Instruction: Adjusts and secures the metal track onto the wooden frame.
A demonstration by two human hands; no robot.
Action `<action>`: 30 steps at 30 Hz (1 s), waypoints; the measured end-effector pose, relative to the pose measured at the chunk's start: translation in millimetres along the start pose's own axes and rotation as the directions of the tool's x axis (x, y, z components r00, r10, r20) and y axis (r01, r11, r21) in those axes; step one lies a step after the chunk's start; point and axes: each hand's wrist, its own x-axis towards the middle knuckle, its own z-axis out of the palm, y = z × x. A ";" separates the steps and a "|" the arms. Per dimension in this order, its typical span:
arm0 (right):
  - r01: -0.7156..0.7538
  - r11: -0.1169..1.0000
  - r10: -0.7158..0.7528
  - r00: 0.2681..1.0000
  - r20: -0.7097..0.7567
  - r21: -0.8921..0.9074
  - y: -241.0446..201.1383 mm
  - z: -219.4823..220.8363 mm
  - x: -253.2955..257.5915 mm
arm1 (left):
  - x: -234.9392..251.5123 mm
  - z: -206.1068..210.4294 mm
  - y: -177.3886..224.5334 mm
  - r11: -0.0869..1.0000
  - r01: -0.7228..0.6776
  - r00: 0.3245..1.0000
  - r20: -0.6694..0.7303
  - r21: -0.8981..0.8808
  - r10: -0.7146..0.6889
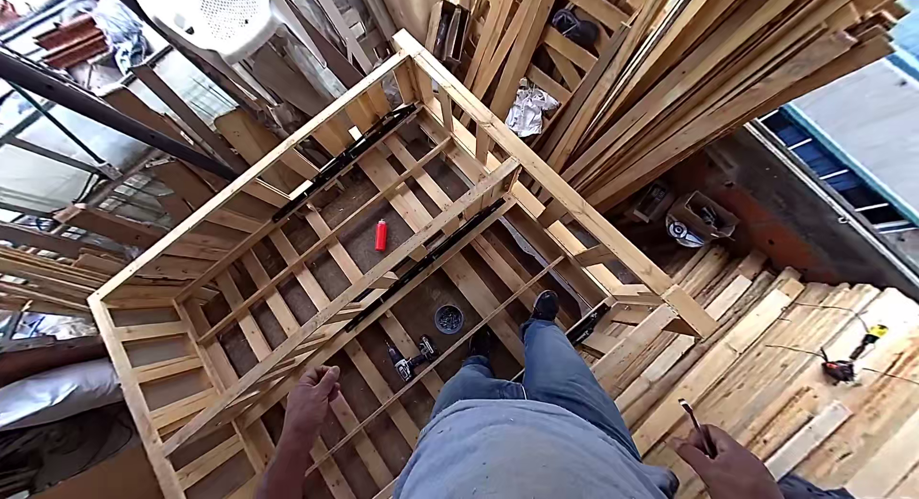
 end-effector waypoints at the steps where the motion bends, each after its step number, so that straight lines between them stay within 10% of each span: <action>1: -0.011 1.000 0.011 1.000 -0.016 0.017 9.3 -2.8 3.2 | 6.5 -7.2 -1.4 0.997 -0.004 1.000 0.003 0.078 0.003; 14: -0.251 0.947 0.309 0.881 0.359 -0.199 116.2 67.8 -23.6 | -39.3 116.9 -68.8 0.833 0.213 0.869 0.290 0.511 -0.400; 19: -0.315 0.941 0.338 0.866 0.368 -0.123 149.6 62.0 -1.2 | -43.6 157.2 -19.4 0.747 0.025 0.793 0.442 0.664 -0.420; 30: -0.461 0.850 0.447 0.887 0.115 0.254 147.0 -38.1 87.0 | -21.9 197.7 150.8 0.768 0.006 0.952 0.231 0.640 -0.200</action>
